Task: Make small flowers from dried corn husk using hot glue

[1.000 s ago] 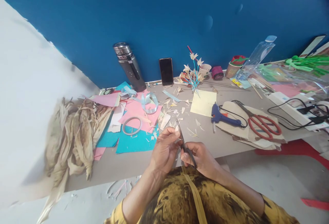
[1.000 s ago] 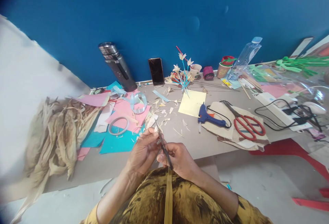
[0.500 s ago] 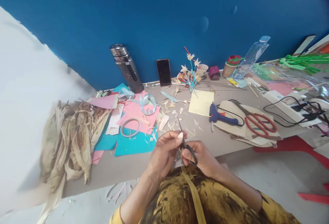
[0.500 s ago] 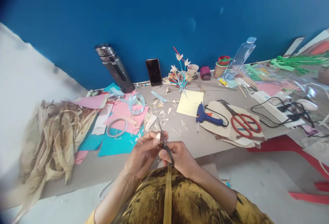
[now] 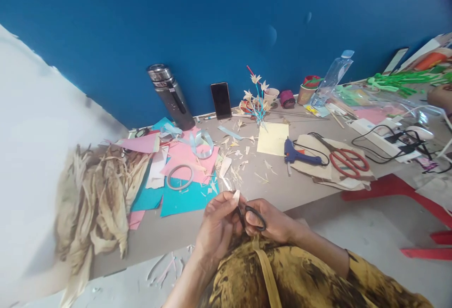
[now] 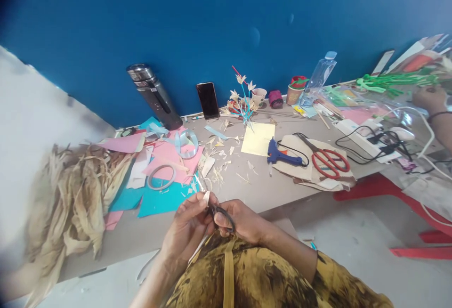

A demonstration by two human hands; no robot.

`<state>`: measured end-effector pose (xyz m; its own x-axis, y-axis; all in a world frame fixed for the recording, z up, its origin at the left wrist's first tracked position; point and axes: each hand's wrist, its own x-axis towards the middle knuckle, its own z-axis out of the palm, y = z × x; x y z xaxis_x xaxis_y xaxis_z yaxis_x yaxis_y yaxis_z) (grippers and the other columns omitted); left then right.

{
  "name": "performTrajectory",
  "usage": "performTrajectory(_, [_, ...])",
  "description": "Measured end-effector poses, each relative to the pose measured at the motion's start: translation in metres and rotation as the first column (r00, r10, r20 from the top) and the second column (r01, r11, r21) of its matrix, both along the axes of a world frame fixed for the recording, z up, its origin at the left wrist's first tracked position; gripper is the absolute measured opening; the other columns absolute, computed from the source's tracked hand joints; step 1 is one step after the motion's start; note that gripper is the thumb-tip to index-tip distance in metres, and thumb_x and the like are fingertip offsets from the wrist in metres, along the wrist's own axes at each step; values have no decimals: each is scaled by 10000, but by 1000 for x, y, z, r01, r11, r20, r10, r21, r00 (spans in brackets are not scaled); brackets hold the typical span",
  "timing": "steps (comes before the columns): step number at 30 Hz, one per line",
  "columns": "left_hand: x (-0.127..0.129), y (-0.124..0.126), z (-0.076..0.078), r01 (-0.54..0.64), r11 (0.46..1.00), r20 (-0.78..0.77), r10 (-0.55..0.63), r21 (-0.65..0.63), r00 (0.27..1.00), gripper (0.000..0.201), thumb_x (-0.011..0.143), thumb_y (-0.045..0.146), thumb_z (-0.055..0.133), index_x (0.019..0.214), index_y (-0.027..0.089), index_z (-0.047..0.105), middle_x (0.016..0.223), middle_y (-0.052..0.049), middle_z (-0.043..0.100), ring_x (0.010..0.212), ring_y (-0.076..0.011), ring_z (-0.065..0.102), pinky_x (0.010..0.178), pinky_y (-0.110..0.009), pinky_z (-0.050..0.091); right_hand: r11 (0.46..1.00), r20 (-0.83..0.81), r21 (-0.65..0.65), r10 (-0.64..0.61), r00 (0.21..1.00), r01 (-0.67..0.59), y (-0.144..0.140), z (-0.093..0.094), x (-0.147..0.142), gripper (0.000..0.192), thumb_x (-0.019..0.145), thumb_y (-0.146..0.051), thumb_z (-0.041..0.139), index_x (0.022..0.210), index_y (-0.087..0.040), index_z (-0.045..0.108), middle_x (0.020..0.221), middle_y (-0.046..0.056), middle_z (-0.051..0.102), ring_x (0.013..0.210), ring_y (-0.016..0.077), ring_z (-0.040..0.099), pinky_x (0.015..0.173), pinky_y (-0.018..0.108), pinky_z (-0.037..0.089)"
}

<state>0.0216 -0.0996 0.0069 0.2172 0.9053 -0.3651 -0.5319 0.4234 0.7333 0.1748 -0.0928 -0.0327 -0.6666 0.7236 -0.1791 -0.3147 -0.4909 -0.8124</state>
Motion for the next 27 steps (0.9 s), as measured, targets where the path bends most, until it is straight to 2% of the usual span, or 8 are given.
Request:
performTrajectory(6, [-6,-4,3,-62,998,42,62,-13,997,241,713,337,822,719,148,672,682,-2,622,450,-72,476,375,-191,361,998,3,-17,62,998,-62,-4,5,1,555,645,-623,852,828,-120,705,758,28,638,595,88,476,580,228,353])
performTrajectory(9, [-8,1,3,-54,998,56,53,27,997,248,687,340,841,712,150,684,760,-27,654,536,-107,542,448,-224,429,999,135,21,-44,990,42,-4,10,0,433,691,-516,848,822,-126,715,729,16,640,564,82,456,555,221,345])
performTrajectory(12, [-13,7,-1,-56,998,-16,56,16,998,264,642,299,874,665,148,658,947,-67,704,736,-161,638,611,-252,500,965,360,225,-211,909,135,-2,15,4,332,781,-453,775,847,-133,714,697,1,628,581,103,477,563,228,361])
performTrajectory(14, [-20,8,-5,-122,992,-107,121,-8,987,305,631,284,884,624,153,609,1002,-55,705,834,-172,644,704,-251,500,904,511,419,-314,800,87,2,17,10,253,841,-396,719,891,-148,708,719,1,637,622,125,515,587,233,377])
performTrajectory(16, [-30,8,-8,-182,983,-209,177,-5,962,324,673,340,865,636,165,594,861,-24,688,741,-140,601,673,-236,469,807,628,589,-435,645,-30,9,17,17,156,876,-313,682,902,-161,707,749,15,654,687,153,560,635,244,400])
performTrajectory(19, [-41,8,-4,-177,984,-273,174,14,946,320,708,393,838,661,176,608,671,4,602,655,-127,531,635,-228,431,679,698,693,-545,466,-243,21,14,22,94,884,-228,681,954,-173,712,893,68,709,863,216,626,772,284,445])
performTrajectory(22, [-43,15,6,-141,989,-194,148,50,970,333,717,390,826,644,179,579,637,3,567,652,-136,511,638,-242,427,606,717,696,-567,405,-385,31,10,21,143,899,-188,676,1040,-172,695,1005,104,725,960,249,639,847,318,465])
performTrajectory(27, [-34,41,23,-21,999,-48,22,37,999,288,764,306,791,652,180,558,593,14,505,602,-132,469,610,-263,410,529,685,728,-585,434,-436,35,4,21,136,928,-147,632,1049,-178,684,1029,103,734,953,244,650,841,323,498])
